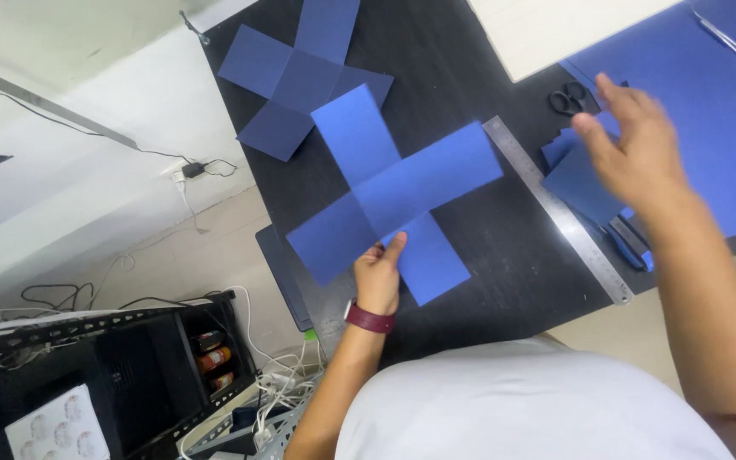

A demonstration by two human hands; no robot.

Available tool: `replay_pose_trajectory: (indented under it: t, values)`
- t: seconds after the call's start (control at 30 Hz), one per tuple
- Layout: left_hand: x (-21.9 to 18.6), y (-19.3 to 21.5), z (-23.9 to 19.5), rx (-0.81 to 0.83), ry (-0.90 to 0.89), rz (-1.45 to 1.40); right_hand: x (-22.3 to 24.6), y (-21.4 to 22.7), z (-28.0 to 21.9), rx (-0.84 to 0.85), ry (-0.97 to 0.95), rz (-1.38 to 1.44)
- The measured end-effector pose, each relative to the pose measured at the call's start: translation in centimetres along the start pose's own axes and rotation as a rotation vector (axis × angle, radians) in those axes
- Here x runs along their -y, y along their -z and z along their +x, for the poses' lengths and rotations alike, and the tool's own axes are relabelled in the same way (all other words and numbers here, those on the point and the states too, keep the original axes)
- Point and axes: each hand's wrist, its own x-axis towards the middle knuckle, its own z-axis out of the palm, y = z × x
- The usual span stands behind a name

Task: Cutting blue cardstock into specific shapes using a utility knife and a metal ruler on a black desk.

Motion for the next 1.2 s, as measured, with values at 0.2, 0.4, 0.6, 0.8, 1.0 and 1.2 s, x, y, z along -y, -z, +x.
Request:
replay_pose_trajectory:
  t: [0.2, 0.4, 0.6, 0.8, 1.0, 1.2]
  values:
    - [-2.2, -3.7, -1.6, -0.084, -0.036, 0.039, 2.9, -12.3, -4.4, 0.269, -0.382, 1.036]
    - [-5.3, -5.8, -4.4, -0.086, 0.015, 0.173, 5.4, -16.3, -4.6, 0.098, -0.366, 0.919]
    - [-1.1, -2.6, 1.6, -0.175, -0.066, -0.009, 2.3, -14.4, -4.8, 0.192, -0.236, 0.799]
    - [1.2, -2.4, 3.5, -0.178, -0.062, -0.038, 0.4, -9.5, -3.4, 0.165, -0.272, 0.507]
    - [-0.1, -5.1, 0.7, -0.099, -0.034, 0.047, 4.7, -12.8, -3.6, 0.321, -0.255, 0.850]
    - [0.4, -3.8, 1.4, -0.085, -0.029, 0.108, 3.1, -13.5, -4.0, 0.418, -0.173, 0.517]
